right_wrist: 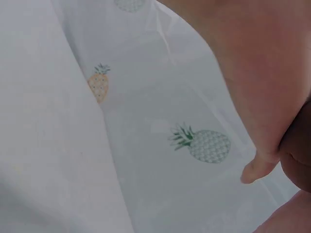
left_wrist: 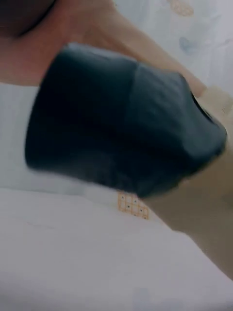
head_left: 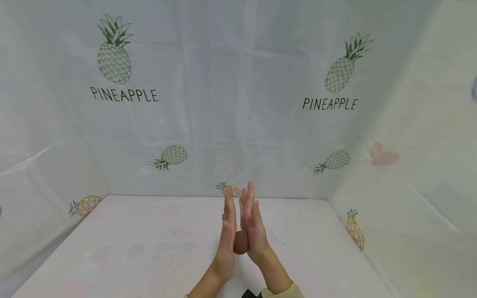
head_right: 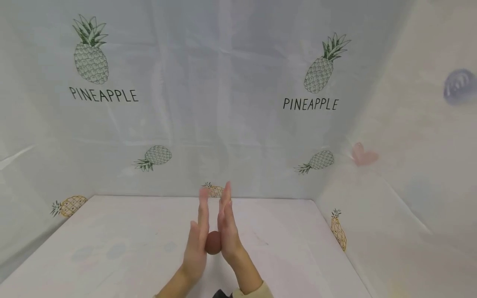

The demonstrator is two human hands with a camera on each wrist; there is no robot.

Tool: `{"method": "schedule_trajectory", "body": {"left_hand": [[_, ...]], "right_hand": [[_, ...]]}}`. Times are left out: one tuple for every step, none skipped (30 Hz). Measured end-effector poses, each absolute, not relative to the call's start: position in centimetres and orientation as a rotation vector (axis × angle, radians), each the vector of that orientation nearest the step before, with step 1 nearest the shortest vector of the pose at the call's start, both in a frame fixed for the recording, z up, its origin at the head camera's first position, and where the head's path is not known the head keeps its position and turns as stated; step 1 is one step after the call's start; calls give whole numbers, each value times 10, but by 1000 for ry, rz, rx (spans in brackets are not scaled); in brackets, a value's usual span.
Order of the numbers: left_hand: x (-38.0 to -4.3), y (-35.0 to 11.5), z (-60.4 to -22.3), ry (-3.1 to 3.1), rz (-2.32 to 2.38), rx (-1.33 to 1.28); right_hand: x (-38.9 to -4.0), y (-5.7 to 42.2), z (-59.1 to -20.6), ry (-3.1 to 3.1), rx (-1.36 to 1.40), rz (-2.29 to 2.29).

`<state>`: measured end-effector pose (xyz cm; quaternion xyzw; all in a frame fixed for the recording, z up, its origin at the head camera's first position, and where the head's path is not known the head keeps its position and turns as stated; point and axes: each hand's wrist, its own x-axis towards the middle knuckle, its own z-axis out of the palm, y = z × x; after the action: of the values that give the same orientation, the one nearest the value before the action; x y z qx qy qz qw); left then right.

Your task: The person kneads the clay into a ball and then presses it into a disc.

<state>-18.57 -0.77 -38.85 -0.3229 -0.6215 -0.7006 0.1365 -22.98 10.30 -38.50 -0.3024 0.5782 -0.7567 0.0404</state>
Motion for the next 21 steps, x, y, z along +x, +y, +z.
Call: {"method": "schedule_trajectory", "body": {"left_hand": [[-186,-10,-387,-1798,-2027,-926],[-186,-12,-385,-1799,-2016,-906],[-187,-14,-383,-1793,-2009,-889],[-187,-17,-382,-1786,-2002,-873],[-188,-20,-380,-1782,-2002,-847],[-189,-22,-378,-1777,-1988,-824],[-190,-26,-377,-1771,-1984,-799],[-191,-29,-376,-1763,-1983,-778],[-192,-32,-375,-1755,-1984,-760],[-194,-35,-374,-1747,-1986,-744],[-195,-38,-373,-1740,-1979,-727],[-196,-40,-373,-1731,-1973,-712],[-198,-43,-373,-1717,-1972,-701],[-200,-46,-373,-1705,-1965,-685],[-203,-49,-373,-1693,-1957,-670],[-205,-51,-374,-1685,-1949,-653],[-207,-53,-374,-1683,-1939,-632],[-210,-55,-375,-1685,-1932,-610],[-211,-57,-376,-1691,-1921,-583],[-213,-58,-377,-1701,-1908,-552],[-215,-59,-378,-1711,-1898,-528]], "right_hand": [[-229,101,-386,1768,-930,-2302],[-227,99,-387,1764,-934,-2285],[-226,96,-387,1758,-939,-2269],[-225,94,-388,1750,-942,-2252],[-224,91,-389,1744,-945,-2238],[-222,89,-390,1733,-941,-2226],[-221,86,-391,1715,-939,-2216],[-219,83,-391,1700,-934,-2209],[-217,81,-391,1682,-925,-2202],[-215,79,-392,1672,-916,-2197],[-213,77,-392,1665,-909,-2192],[-211,75,-392,1659,-900,-2187],[-209,74,-391,1656,-898,-2182],[-207,72,-391,1661,-892,-2179],[-205,71,-390,1664,-890,-2176],[-203,70,-389,1670,-891,-2175],[-201,69,-389,1672,-894,-2174],[-200,68,-388,1679,-894,-2175],[-198,68,-388,1690,-897,-2175],[-197,67,-387,1702,-898,-2176],[-196,67,-387,1712,-905,-2176]]}}
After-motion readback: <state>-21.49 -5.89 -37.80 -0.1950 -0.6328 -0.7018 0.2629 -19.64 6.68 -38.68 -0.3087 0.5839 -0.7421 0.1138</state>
